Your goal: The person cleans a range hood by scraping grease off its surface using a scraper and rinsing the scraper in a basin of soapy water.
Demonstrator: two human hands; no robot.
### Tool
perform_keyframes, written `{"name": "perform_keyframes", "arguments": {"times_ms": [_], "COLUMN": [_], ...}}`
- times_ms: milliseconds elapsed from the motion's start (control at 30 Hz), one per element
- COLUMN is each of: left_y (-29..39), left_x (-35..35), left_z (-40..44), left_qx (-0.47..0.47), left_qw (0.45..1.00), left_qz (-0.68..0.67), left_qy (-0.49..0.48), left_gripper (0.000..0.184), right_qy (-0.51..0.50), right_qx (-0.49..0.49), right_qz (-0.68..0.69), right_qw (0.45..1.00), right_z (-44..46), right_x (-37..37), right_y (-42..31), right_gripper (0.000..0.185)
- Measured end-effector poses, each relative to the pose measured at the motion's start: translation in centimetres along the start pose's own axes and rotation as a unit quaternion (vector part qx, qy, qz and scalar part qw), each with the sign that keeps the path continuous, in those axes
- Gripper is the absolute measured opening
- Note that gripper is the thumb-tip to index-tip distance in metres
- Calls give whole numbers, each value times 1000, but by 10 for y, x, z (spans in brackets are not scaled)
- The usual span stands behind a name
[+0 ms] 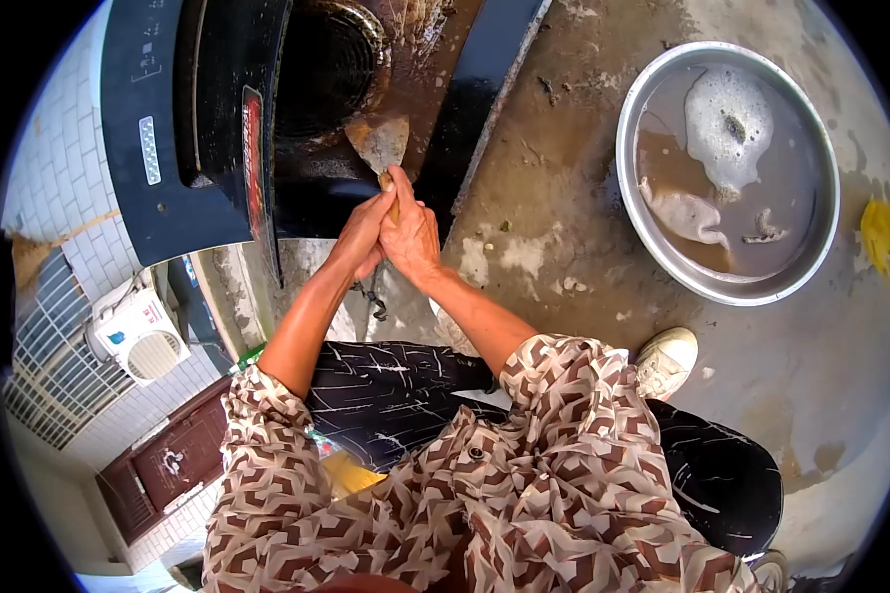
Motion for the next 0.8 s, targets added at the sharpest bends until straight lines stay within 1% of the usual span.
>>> {"name": "perform_keyframes", "arguments": {"times_ms": [67, 133, 233, 333, 433, 533, 567, 633, 667, 700, 767, 800], "left_y": [-8, -10, -15, -3, 1, 20, 20, 23, 20, 26, 52, 76], "left_x": [9, 17, 28, 22, 21, 11, 11, 12, 17, 15, 12, 7], "left_z": [11, 24, 36, 27, 28, 13, 15, 32, 45, 47, 45, 49], "left_qx": [-24, -41, -38, -52, -59, -67, -83, -118, -71, -78, -93, -113], "left_qw": [999, 998, 993, 984, 983, 975, 973, 967, 975, 972, 964, 967], "left_qz": [-20, -29, -1, 90, 82, 139, 152, 177, 153, 164, 186, 157], "left_qy": [16, 47, 110, 144, 156, 160, 154, 139, 142, 149, 168, 167], "left_gripper": [44, 39, 38, 38, 39, 43, 43, 44, 45, 43, 40, 40], "right_qy": [14, 22, 27, 23, 22, 37, 43, 60, 68, 79, 98, 111], "right_qx": [38, 48, 77, 87, 83, 85, 85, 104, 114, 127, 157, 198], "right_qz": [-1, 1, 5, 2, 13, 24, 24, 34, 40, 24, -3, 1], "right_qw": [999, 999, 997, 996, 996, 995, 995, 992, 990, 988, 983, 974], "right_z": [0, 0, 6, 6, 5, 6, 6, 14, 20, 26, 42, 53], "right_x": [-7, -14, -18, -16, -14, -14, -13, -8, -6, -5, -6, 3], "right_y": [10, 13, 15, 17, 15, 14, 14, 10, 8, 7, 5, -17], "right_gripper": [56, 56, 56, 56, 55, 54, 53, 53, 54, 54, 56, 58]}}
Point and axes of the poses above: each hand's wrist, its own z-axis towards the middle knuckle, its own x-axis out of the back of the hand, y = z × x, the point moved 8 cm from there along z, towards the middle knuckle, and after that the axes turned 1 degree about z, right-handed, at the moved point
